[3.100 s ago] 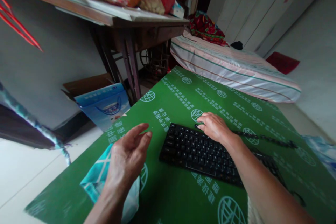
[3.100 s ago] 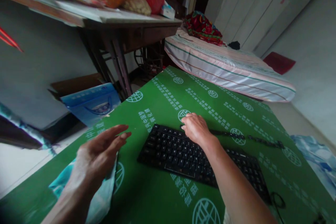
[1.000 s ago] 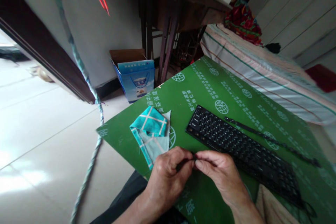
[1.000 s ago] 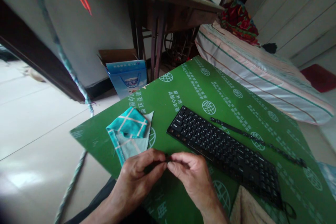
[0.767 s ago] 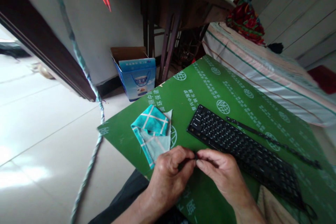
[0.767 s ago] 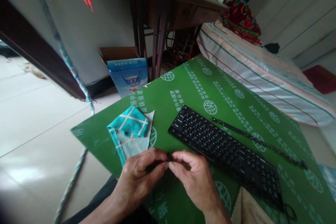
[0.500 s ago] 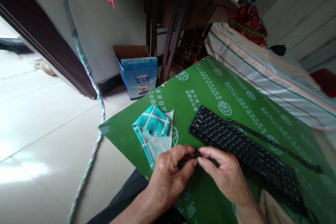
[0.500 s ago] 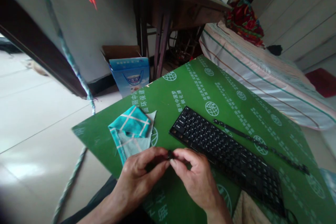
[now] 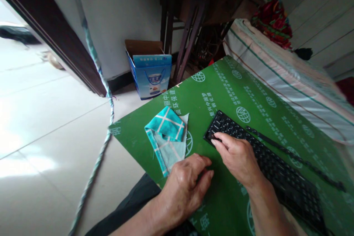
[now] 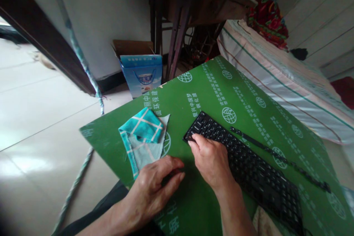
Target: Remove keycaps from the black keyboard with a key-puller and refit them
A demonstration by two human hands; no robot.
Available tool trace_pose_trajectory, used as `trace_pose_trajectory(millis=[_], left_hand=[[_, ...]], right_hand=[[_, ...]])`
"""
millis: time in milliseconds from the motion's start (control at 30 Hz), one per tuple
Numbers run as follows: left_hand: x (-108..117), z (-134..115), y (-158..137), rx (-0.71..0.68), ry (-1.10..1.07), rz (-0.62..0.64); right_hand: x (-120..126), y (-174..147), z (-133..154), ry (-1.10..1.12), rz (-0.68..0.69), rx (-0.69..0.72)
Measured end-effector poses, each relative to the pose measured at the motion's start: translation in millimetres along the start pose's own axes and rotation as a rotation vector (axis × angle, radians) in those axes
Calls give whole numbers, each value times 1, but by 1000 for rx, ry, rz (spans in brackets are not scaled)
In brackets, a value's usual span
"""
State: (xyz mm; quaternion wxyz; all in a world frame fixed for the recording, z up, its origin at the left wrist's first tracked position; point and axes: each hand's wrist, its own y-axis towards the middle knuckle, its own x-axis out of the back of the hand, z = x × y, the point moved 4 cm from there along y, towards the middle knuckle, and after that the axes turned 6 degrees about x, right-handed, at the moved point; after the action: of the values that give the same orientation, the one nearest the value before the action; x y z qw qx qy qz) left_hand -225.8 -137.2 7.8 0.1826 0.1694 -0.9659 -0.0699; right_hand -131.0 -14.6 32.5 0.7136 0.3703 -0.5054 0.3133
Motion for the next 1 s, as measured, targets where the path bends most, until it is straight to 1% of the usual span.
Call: trace_pose_trajectory(millis=[200, 367, 633, 700, 767, 933, 1000], left_hand=[[0, 1, 1, 13, -7, 27], [-3, 2, 0, 16, -20, 62], [0, 0, 2, 13, 10, 87], [4, -1, 9, -3, 71, 65], [7, -2, 18, -23, 179, 31], [5, 3, 41, -71, 588, 20], [3, 6, 46, -82, 690, 35]], right_hand=[[-4, 0, 4, -164, 2, 56], [-6, -3, 6, -208, 0, 101], [-6, -1, 0, -67, -11, -15], [-5, 0, -1, -42, -6, -19], [-4, 2, -1, -24, -3, -14], [-3, 6, -1, -4, 50, -35], [-3, 7, -2, 6, 50, -42]])
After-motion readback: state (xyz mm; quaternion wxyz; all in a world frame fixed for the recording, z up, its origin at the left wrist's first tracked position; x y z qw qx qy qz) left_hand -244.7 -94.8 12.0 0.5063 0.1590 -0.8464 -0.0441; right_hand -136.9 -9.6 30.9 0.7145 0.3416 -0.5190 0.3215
